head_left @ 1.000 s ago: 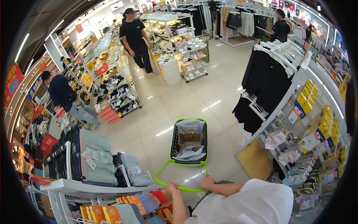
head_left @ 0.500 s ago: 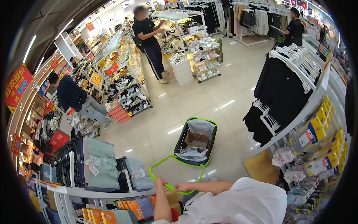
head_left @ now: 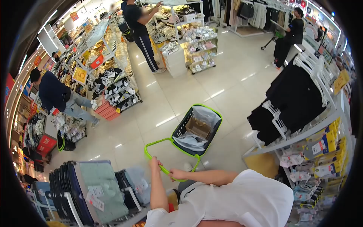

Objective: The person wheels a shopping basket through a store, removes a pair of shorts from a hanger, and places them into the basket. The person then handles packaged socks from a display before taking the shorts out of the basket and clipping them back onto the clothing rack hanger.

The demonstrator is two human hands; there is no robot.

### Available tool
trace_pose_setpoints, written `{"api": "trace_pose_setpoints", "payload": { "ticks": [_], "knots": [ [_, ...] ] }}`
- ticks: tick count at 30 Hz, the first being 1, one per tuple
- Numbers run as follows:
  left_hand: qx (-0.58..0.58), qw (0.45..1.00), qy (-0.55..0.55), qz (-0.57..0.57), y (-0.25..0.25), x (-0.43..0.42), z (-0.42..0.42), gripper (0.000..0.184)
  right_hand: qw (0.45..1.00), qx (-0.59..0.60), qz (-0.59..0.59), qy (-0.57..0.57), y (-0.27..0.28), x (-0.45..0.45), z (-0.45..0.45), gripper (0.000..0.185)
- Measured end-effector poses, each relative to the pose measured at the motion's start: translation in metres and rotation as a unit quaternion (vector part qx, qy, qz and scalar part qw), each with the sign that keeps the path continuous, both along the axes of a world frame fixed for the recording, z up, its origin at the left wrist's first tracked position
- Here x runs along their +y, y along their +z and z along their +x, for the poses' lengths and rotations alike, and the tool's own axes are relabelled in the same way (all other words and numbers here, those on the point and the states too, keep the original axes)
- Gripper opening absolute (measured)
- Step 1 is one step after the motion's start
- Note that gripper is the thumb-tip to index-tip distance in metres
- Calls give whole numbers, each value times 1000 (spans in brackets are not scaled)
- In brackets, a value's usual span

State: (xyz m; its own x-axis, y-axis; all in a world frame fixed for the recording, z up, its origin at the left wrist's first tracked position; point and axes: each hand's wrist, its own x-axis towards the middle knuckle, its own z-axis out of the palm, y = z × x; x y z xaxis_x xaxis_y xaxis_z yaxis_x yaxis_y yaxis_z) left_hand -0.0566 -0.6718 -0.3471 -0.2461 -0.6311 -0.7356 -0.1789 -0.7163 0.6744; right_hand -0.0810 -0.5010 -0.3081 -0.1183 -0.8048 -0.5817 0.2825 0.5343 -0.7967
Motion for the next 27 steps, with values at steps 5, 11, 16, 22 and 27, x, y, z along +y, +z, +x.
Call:
{"api": "trace_pose_setpoints", "payload": {
  "ticks": [5, 11, 16, 22, 27],
  "knots": [
    [-34, 998, -45, -33, 6, -47, -69, 13, 998, 7, 26, -49, 2, -59, -51, 22],
    [-23, 994, -107, -25, 5, -99, -140, 13, 993, 61, 33, -98, -9, -112, -102, 24],
    [-40, 986, -157, -41, -2, -133, -206, 14, 987, 81, 58, -127, -10, -146, -154, 28],
    [-3, 968, -244, -62, -2, -155, -288, 17, 988, 60, 86, -112, -7, -184, -248, 42],
    [-26, 928, -328, -172, -1, -161, -358, 13, 985, 21, 42, -164, -14, -201, -318, 47]
  ]
}}
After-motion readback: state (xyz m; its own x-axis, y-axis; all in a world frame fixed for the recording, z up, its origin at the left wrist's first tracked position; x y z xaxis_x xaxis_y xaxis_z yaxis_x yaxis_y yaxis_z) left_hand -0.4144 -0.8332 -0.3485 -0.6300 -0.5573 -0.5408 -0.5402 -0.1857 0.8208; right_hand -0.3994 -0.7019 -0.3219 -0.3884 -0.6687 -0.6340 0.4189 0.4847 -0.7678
